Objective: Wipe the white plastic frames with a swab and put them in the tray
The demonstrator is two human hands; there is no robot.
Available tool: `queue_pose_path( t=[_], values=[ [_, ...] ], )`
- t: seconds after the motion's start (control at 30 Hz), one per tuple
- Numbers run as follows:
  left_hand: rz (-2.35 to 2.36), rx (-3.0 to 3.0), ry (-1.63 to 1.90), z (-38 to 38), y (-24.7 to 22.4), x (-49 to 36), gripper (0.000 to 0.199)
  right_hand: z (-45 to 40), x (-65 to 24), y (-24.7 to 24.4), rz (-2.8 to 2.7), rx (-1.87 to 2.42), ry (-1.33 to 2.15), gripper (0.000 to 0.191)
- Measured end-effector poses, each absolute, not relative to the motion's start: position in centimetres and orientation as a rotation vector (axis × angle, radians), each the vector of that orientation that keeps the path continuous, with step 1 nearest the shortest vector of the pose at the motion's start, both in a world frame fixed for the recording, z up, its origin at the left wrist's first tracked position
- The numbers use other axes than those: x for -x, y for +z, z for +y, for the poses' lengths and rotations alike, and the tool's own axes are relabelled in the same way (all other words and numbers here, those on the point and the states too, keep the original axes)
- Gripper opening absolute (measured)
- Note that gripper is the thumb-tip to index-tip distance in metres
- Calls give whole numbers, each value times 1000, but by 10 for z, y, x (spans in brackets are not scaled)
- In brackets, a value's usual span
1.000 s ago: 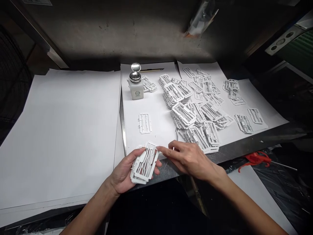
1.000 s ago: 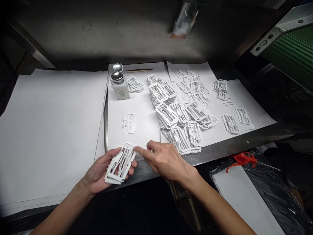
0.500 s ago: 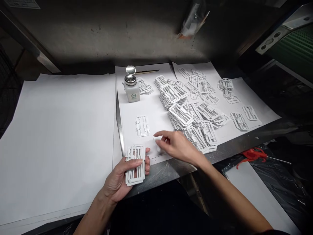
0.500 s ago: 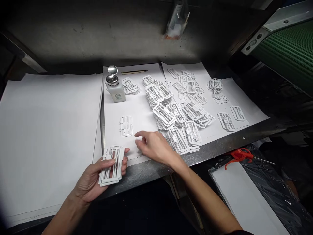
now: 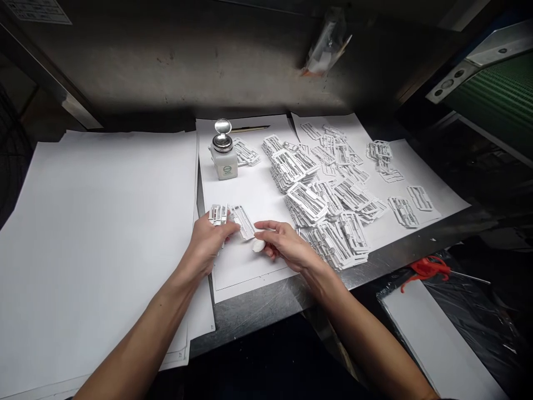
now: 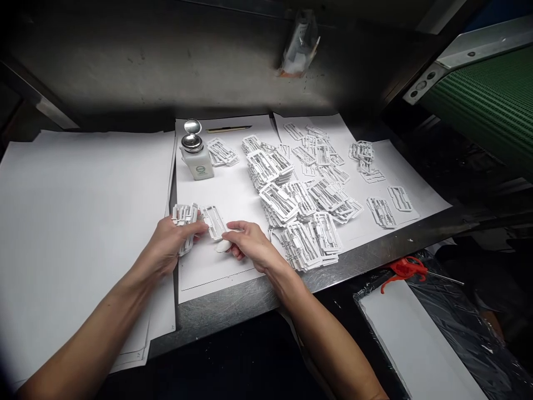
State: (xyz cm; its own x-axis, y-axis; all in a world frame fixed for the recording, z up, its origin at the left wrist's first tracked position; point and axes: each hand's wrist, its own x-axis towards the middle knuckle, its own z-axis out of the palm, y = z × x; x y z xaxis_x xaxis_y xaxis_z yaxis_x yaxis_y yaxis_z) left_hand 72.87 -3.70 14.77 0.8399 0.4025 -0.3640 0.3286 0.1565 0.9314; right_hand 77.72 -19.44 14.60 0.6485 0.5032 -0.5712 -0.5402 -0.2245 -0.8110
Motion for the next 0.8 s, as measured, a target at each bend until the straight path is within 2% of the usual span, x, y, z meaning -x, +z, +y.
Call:
queue_pose_path(
  t=[0.2,0.3,0.43,0.63,0.8],
  values=[
    [595,-1436,74,-45,147,-726,17,-204,-770,146,18,1371,1009,46],
    [608,-1275,76,-46,151,-711,26,-216,-765,149,-23,1322,970,42],
    [692,-1115,129,-51,155,-686,38,-231,-755,158,-18,1374,713,28],
    [860,-1107,315,-76,161,-674,44,-219,-710,166,-113,1507,575,25],
    [864,-1049,309,-81,167,-670,46,-214,-697,157,-380,1779,255,17]
  ],
)
